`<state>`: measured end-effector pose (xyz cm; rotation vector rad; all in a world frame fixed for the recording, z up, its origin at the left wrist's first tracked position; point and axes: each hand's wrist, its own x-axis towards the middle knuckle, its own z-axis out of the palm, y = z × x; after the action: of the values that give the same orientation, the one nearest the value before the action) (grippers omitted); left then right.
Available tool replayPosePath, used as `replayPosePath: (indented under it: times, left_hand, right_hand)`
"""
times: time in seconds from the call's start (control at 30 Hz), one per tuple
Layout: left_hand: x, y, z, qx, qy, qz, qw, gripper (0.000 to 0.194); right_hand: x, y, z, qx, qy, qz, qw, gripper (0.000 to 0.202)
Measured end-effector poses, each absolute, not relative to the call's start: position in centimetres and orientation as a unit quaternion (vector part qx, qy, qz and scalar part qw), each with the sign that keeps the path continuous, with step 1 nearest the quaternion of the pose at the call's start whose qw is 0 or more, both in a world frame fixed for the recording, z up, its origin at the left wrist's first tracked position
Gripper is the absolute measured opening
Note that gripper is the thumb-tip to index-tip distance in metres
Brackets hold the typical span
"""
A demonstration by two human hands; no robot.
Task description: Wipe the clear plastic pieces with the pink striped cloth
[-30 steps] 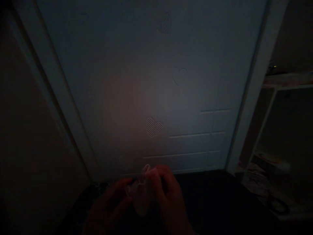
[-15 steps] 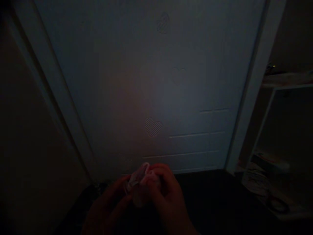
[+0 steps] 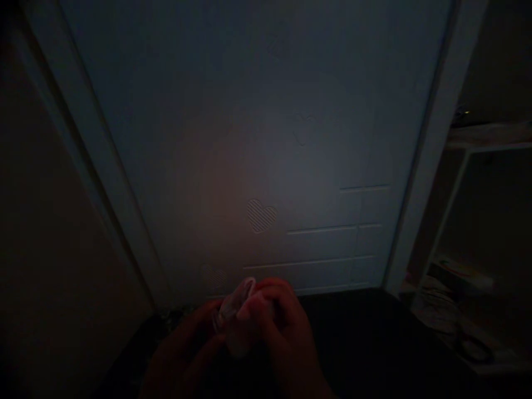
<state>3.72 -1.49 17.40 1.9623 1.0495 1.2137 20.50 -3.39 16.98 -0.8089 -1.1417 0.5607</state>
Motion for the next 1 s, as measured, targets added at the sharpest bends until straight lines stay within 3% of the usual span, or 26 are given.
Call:
replayPosePath:
  times: [0.2,0.7,1.0]
  left_hand:
    - [3.9,-1.7,17.6,0.739,0.403,0.458,0.285,0.029]
    - [4.6,-2.2,17.9,0.752,0.387,0.488,0.214,0.028]
    - [4.9,-2.3,17.9,0.738,0.390,0.506,0.219,0.023]
  right_hand:
    - [20.3,-3.4,17.0,-0.388,-0.496,0.259,0.732,0.008]
    - [20.1,-3.5,16.4,-0.439,-0.506,0.220,0.709,0.019]
    - [20.1,-3.4,16.0,-0.423,-0.532,0.227,0.698,0.013]
